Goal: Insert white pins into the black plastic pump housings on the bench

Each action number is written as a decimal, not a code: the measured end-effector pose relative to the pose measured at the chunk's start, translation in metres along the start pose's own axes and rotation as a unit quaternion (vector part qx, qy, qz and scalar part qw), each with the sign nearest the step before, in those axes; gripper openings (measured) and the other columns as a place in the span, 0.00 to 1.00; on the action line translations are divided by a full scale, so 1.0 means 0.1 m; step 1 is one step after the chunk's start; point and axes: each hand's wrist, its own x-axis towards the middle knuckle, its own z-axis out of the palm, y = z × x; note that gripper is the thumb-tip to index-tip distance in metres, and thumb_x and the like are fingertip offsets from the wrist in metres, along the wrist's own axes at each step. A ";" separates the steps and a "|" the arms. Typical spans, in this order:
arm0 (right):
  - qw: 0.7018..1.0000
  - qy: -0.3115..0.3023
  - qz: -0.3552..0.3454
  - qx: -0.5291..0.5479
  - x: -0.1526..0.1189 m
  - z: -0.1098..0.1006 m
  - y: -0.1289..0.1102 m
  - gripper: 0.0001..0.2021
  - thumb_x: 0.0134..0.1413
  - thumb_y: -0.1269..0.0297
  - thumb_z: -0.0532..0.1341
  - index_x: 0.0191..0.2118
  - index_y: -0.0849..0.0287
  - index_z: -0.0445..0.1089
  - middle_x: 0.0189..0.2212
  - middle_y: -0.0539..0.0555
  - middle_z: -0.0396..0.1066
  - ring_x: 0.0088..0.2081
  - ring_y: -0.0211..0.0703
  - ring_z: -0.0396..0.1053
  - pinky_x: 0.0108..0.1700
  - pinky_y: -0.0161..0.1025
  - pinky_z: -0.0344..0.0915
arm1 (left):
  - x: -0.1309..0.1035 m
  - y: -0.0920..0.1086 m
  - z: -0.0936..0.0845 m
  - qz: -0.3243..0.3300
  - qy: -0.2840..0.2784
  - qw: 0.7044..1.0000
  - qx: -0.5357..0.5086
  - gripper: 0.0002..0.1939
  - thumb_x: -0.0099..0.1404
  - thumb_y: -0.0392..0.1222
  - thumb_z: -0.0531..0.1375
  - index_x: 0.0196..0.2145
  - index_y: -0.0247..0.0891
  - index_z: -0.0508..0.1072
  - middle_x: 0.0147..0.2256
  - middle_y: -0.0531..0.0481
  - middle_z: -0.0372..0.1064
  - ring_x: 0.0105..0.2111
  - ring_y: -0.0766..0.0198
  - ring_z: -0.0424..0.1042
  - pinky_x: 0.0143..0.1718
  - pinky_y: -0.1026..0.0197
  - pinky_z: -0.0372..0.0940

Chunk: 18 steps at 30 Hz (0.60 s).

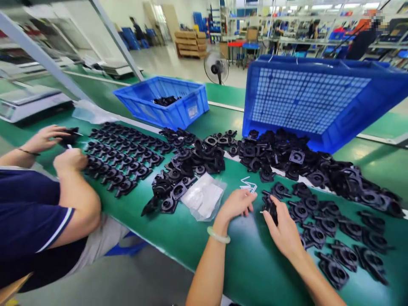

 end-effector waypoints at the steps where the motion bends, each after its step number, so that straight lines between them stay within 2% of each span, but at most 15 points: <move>1: 1.000 0.018 -0.014 -0.008 -0.02 -0.02 -0.01 0.26 0.65 0.52 0.47 0.62 0.60 0.49 0.56 0.61 0.58 0.57 0.46 0.60 0.58 0.45 0.61 | 0.02 -0.02 -0.03 0.011 0.052 0.999 -0.001 0.21 0.64 0.58 0.51 0.32 0.34 0.65 0.24 0.50 0.69 0.16 0.70 0.65 0.17 0.69 0.57; 3: 0.999 0.014 -0.039 -0.033 -0.07 -0.01 -0.01 0.25 0.65 0.53 0.48 0.62 0.59 0.50 0.56 0.60 0.59 0.56 0.46 0.62 0.56 0.46 0.63 | 0.05 -0.07 -0.06 0.021 0.129 0.991 0.000 0.21 0.64 0.58 0.52 0.32 0.34 0.65 0.23 0.51 0.68 0.18 0.70 0.66 0.20 0.69 0.59; 4: 0.998 -0.009 -0.041 -0.052 -0.09 0.00 -0.02 0.23 0.65 0.53 0.47 0.61 0.59 0.51 0.54 0.60 0.60 0.54 0.47 0.64 0.54 0.47 0.65 | 0.07 -0.10 -0.06 0.023 0.150 0.988 -0.001 0.21 0.64 0.58 0.53 0.32 0.34 0.65 0.23 0.51 0.68 0.18 0.70 0.66 0.21 0.68 0.60; 7: 0.991 -0.086 -0.035 -0.101 -0.12 0.00 -0.04 0.21 0.65 0.53 0.46 0.59 0.58 0.54 0.51 0.59 0.63 0.47 0.49 0.69 0.45 0.47 0.70 | 0.11 -0.15 -0.05 0.037 0.165 0.986 0.009 0.19 0.64 0.56 0.54 0.31 0.34 0.66 0.23 0.52 0.67 0.20 0.69 0.67 0.25 0.67 0.61; 9: 0.991 -0.073 -0.051 -0.099 -0.13 -0.07 -0.08 0.21 0.66 0.54 0.47 0.60 0.56 0.52 0.52 0.59 0.62 0.48 0.47 0.69 0.45 0.45 0.70 | 0.12 -0.16 -0.04 0.053 0.168 0.984 0.024 0.18 0.64 0.55 0.54 0.31 0.35 0.67 0.23 0.51 0.68 0.22 0.68 0.67 0.27 0.67 0.61; 12: 0.994 -0.017 -0.081 -0.076 -0.13 -0.16 -0.17 0.22 0.65 0.55 0.48 0.61 0.54 0.50 0.54 0.59 0.60 0.51 0.45 0.67 0.48 0.41 0.69 | 0.10 -0.13 -0.03 0.068 0.180 0.980 0.045 0.17 0.64 0.53 0.55 0.31 0.35 0.67 0.23 0.51 0.69 0.24 0.67 0.68 0.29 0.66 0.61; 13: 0.993 -0.020 -0.084 -0.083 -0.13 -0.15 -0.19 0.21 0.65 0.55 0.48 0.60 0.55 0.50 0.53 0.59 0.61 0.50 0.46 0.67 0.47 0.42 0.69 | 0.09 -0.12 -0.04 0.070 0.184 0.979 0.050 0.17 0.64 0.53 0.55 0.31 0.35 0.68 0.23 0.51 0.69 0.25 0.67 0.68 0.30 0.66 0.61; 18: 0.972 -0.156 -0.064 -0.161 -0.11 0.00 -0.24 0.20 0.66 0.55 0.46 0.58 0.58 0.55 0.46 0.60 0.63 0.42 0.50 0.71 0.41 0.48 0.71 | 0.08 -0.07 -0.05 0.067 0.199 0.975 0.069 0.16 0.64 0.52 0.55 0.31 0.35 0.68 0.24 0.50 0.69 0.25 0.66 0.68 0.31 0.65 0.60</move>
